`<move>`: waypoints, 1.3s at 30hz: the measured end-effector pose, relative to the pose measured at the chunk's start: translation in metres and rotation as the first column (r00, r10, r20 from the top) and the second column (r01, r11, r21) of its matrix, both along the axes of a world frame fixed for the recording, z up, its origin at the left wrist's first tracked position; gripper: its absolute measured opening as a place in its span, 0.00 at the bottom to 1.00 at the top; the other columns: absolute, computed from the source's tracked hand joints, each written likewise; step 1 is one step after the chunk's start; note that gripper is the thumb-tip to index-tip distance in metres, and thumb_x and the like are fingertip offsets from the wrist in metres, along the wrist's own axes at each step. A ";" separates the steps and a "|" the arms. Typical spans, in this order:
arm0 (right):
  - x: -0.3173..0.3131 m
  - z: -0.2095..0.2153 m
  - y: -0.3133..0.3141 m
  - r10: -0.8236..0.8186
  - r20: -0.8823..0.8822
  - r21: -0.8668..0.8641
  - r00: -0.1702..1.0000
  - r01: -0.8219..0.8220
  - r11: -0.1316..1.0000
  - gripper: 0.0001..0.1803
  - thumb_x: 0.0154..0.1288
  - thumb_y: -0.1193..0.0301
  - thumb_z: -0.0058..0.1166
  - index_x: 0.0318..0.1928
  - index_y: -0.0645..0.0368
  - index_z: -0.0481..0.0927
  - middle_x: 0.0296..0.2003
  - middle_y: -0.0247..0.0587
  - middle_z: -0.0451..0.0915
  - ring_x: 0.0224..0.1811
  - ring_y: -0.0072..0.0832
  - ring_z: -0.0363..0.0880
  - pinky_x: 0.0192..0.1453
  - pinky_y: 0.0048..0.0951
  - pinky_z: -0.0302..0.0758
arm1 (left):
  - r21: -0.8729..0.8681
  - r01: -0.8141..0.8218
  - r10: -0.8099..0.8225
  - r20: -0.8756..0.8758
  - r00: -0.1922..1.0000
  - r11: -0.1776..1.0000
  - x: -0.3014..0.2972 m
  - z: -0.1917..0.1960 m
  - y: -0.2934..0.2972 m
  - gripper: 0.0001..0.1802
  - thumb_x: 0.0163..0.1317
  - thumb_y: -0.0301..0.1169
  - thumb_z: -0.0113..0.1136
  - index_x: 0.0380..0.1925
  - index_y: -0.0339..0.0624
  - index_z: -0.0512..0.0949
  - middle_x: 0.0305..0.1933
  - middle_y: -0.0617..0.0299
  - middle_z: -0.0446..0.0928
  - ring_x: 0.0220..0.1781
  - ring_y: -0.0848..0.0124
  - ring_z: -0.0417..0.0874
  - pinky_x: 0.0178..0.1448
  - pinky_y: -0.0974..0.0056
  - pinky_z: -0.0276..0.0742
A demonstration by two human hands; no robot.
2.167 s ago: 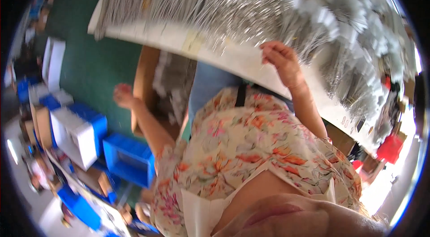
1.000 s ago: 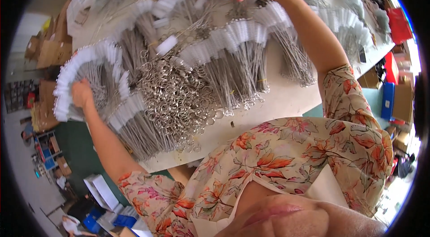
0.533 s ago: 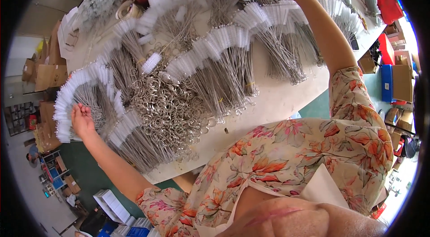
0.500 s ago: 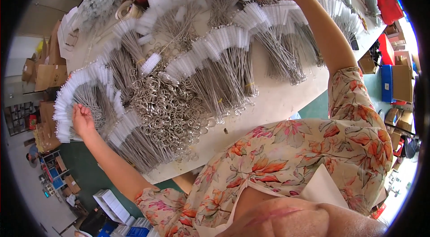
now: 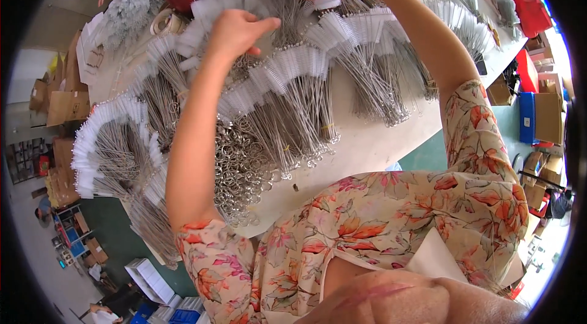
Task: The person is assembling bundles of small white cleaning brushes into metal rings at a workshop table.
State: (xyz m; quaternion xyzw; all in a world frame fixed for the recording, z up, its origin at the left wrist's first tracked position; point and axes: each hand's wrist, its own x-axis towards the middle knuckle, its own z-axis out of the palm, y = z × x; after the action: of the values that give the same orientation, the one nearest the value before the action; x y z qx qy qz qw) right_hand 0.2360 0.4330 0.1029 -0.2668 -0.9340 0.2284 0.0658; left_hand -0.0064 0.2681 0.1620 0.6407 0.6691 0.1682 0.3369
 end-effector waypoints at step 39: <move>0.016 -0.037 -0.035 -0.495 -0.276 0.068 0.824 0.531 0.845 0.17 0.40 0.61 0.64 0.20 0.57 0.70 0.19 0.40 0.73 0.25 0.38 0.74 0.32 0.37 0.70 | 0.170 -0.262 0.295 -0.214 0.931 0.950 0.057 -0.076 0.017 0.45 0.37 0.42 0.69 0.51 0.27 0.59 0.42 0.40 0.76 0.45 0.49 0.79 0.50 0.54 0.74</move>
State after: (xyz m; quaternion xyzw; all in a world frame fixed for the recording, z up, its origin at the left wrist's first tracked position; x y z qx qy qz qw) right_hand 0.2519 0.3981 0.0660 -0.4725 -0.8256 0.1668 0.2595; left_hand 0.0509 0.2847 0.0855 0.5762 0.7755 0.1827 0.1822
